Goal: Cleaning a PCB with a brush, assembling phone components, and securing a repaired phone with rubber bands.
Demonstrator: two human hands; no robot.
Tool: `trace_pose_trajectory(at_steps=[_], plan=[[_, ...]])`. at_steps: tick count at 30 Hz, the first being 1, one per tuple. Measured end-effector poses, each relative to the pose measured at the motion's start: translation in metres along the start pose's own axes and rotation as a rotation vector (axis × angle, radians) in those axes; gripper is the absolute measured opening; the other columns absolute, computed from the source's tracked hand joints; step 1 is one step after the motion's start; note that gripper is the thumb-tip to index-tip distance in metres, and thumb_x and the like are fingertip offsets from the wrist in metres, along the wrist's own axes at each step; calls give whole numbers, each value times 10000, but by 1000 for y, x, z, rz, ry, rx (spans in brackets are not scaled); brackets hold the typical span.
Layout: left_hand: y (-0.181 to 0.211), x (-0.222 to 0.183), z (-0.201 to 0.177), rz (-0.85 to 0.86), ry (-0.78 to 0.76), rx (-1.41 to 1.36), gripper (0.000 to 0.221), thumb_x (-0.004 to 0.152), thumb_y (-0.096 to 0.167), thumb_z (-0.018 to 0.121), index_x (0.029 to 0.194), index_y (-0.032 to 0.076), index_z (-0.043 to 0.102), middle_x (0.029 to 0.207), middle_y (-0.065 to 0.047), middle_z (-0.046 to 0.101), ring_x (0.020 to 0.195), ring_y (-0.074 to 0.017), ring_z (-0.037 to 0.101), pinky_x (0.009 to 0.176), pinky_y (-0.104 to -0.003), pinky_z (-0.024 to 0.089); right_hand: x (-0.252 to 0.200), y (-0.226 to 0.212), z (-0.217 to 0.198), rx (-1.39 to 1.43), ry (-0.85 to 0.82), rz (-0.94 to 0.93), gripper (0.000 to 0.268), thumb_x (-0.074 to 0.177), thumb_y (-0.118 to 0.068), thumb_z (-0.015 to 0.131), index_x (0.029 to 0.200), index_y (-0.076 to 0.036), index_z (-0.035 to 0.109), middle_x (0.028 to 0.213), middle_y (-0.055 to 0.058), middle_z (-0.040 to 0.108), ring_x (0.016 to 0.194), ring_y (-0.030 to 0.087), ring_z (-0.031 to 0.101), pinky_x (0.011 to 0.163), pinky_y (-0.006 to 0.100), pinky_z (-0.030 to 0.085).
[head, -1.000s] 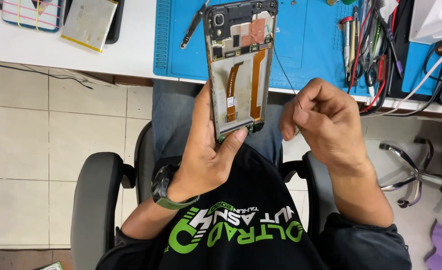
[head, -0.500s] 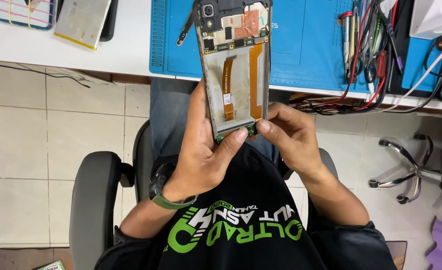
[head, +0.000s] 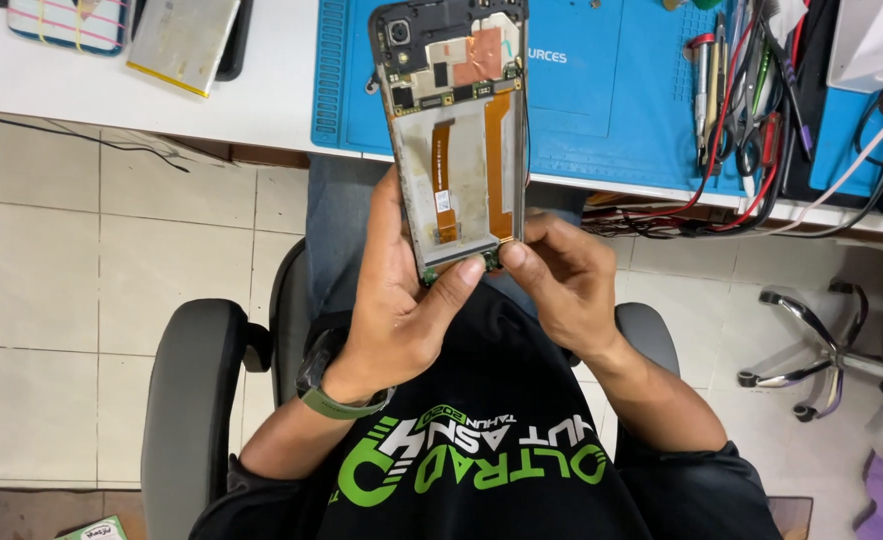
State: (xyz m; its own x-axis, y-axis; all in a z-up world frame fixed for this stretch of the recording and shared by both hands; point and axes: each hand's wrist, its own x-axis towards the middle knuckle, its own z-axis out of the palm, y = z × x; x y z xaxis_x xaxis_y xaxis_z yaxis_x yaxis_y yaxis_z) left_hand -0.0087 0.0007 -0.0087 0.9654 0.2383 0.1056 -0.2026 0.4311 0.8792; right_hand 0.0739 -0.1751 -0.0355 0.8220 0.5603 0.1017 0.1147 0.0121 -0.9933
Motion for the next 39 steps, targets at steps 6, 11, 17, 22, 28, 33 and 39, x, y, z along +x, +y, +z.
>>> trace_pose_trajectory(at_steps=[6, 11, 17, 22, 28, 33, 39], plan=[[3, -5, -18, 23, -52, -217, 532, 1139, 136, 645, 1529, 45, 294, 1605, -354, 531, 1513, -475, 592, 1284, -572, 556, 12, -3, 5, -254, -211, -48, 339, 1100, -250, 663, 827, -56, 610, 761, 13, 580, 700, 134, 498, 660, 298, 398], [4, -26, -57, 125, 129, -363, 509, 1078, -21, 676, 1470, 60, 362, 1658, -301, 470, 1499, -616, 544, 1252, -732, 530, 101, -27, 14, -327, -453, -125, 326, 1087, -368, 672, 995, -67, 754, 919, 51, 765, 838, 174, 739, 804, 333, 591], [25, -40, -65, 140, 411, -196, 552, 1087, 98, 629, 1564, 116, 352, 1584, -385, 550, 1312, -491, 695, 1035, -596, 655, 226, 50, 129, -870, -345, -480, 823, 1099, -575, 855, 1585, -109, 382, 1339, 148, 703, 1221, 366, 681, 840, 475, 520], [26, -47, -69, 167, 470, -142, 500, 1151, 300, 602, 1553, 88, 396, 1484, -333, 639, 1197, -448, 768, 921, -542, 715, 266, 90, 194, -1229, -227, -565, 1079, 869, -757, 1059, 1492, -71, 505, 1496, 194, 578, 1313, 454, 521, 924, 570, 477], [28, -46, -76, 166, 451, -191, 401, 1167, 312, 575, 1469, 72, 465, 1437, -355, 662, 1137, -458, 781, 919, -570, 723, 280, 95, 190, -913, -283, -405, 1027, 851, -399, 1159, 1520, -82, 447, 1510, 199, 493, 1421, 445, 478, 1048, 547, 504], [28, -44, -66, 195, 403, -80, 377, 1178, 281, 549, 1439, 20, 473, 1323, -312, 720, 1031, -442, 816, 897, -560, 742, 277, 85, 160, -178, -202, -300, 208, 1069, -95, 771, 1189, -80, 601, 1122, 111, 693, 1088, 343, 855, 815, 413, 794], [27, -46, -56, 152, 276, 95, 385, 1190, 313, 496, 1426, 15, 437, 1317, -273, 739, 1071, -415, 840, 866, -480, 756, 189, -10, 65, 481, -6, 125, 220, 965, -23, 576, 1121, -72, 722, 1117, 71, 636, 895, 204, 583, 857, 355, 539]])
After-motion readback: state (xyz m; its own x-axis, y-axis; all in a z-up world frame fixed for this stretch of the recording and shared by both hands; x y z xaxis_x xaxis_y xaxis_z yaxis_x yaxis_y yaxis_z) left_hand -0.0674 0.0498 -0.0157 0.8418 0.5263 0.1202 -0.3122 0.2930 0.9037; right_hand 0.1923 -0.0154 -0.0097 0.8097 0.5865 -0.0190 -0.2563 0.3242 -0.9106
